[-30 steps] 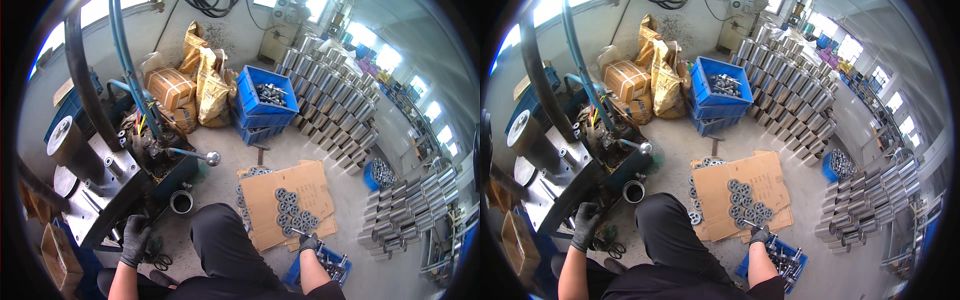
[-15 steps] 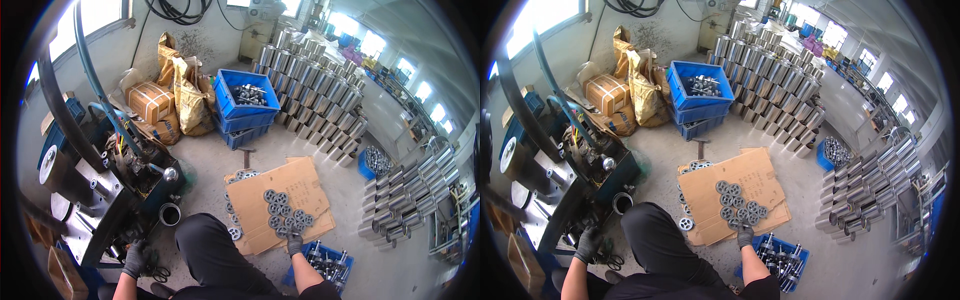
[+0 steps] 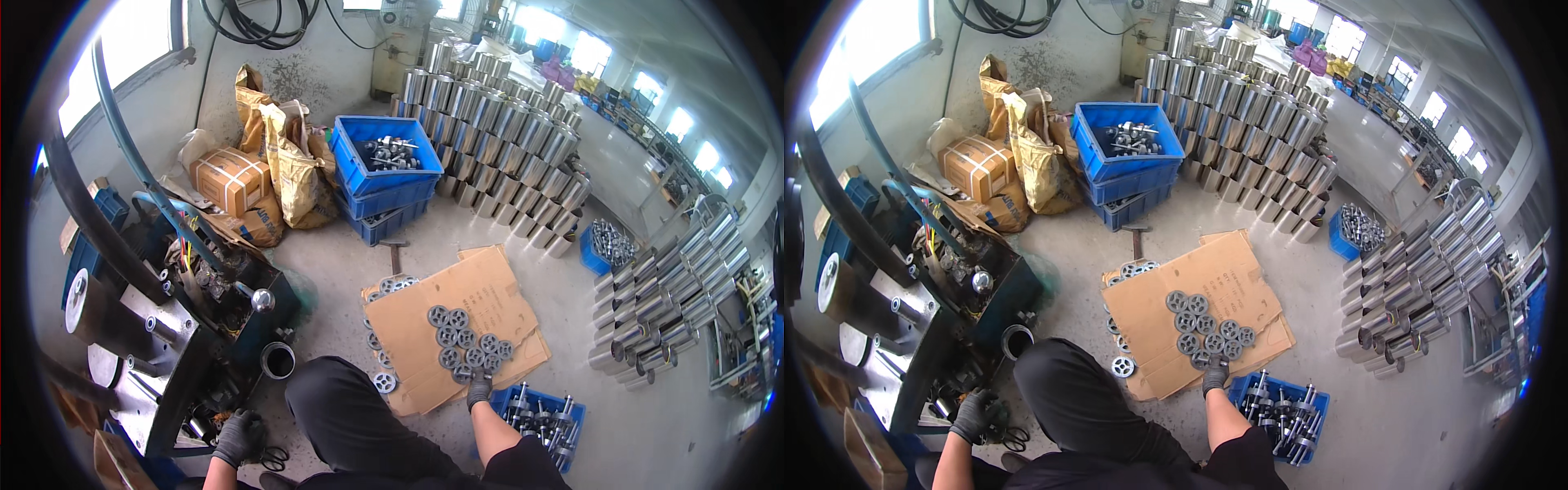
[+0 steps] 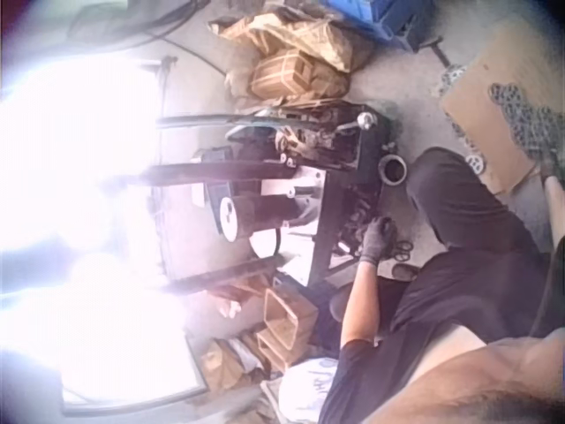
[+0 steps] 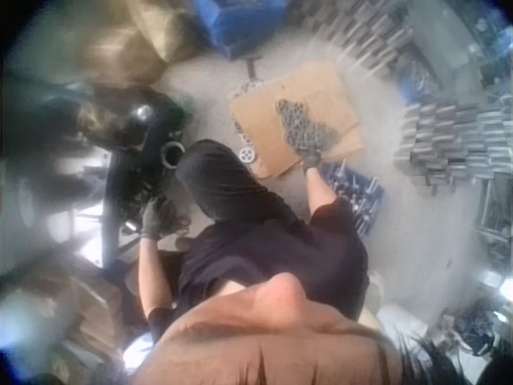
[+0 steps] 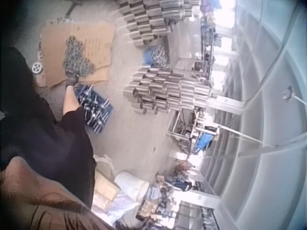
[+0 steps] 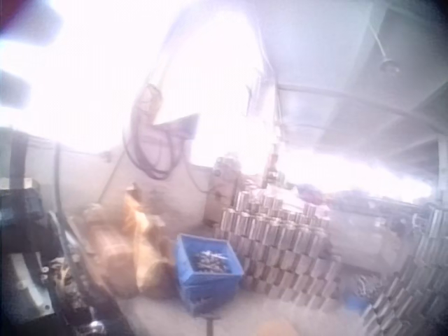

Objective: Operate a hydraulic press to assemble metal components by placing gear plates and cylinders into the machine.

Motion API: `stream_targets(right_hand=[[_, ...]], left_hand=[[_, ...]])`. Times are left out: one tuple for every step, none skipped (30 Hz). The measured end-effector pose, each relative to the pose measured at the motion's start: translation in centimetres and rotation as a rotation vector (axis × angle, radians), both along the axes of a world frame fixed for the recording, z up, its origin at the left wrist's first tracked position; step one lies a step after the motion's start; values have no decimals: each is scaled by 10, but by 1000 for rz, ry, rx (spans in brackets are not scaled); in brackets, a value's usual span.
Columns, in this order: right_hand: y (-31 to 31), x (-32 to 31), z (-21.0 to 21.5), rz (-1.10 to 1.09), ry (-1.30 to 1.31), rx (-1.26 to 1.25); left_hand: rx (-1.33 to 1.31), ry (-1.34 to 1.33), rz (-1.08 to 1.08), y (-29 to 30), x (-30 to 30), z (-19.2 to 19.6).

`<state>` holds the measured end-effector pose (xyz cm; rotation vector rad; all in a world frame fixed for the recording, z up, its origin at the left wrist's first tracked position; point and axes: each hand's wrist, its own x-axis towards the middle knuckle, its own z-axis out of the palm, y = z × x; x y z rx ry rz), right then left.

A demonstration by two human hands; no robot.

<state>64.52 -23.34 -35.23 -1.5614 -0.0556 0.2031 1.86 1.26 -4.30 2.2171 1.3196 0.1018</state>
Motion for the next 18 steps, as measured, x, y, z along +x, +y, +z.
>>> stream_targets(right_hand=[[1,-2,3,-3,25,-85],[1,-4,6,-38,7,-209],[1,-10,9,-19,21,-148],[0,-13,11,-2,40,-139],[-3,-18,14,-15,26,-122],[-5,-21,15,-28,35,-129],[-8,-22,16,10,55,-116],[-11,-23,15,6,58,-117],[-14,-24,14,38,120,-106],[-16,-23,11,52,147,-103],[-18,-23,8,68,191,-95],[-19,-21,3,169,-29,-185],[-18,-20,-1,253,-195,-319],[-15,-17,-6,268,-246,-269],[-10,-13,-11,241,-156,-200],[-5,-10,-15,216,-65,-132],[-1,-8,-18,192,28,-66],[4,-8,-19,168,121,0]], left_hand=[[-18,10,5,2,3,3],[0,-7,-7,4,6,4],[24,-23,-21,4,7,5],[9,-18,-18,5,8,5],[-6,-19,-17,6,9,3],[-20,-19,-16,7,9,0],[-21,-17,-21,8,9,-4],[-31,-7,-12,8,7,-9],[-40,4,-3,8,6,-14],[-40,10,-6,9,5,-18],[-61,37,0,9,3,-23],[-64,76,-4,9,1,-26],[-80,73,2,8,-1,-29],[-81,77,5,7,-3,-32],[-81,83,9,8,-4,-34],[-80,92,8,7,-6,-36],[-111,98,33,6,-8,-38],[-143,105,59,4,-10,-38]])
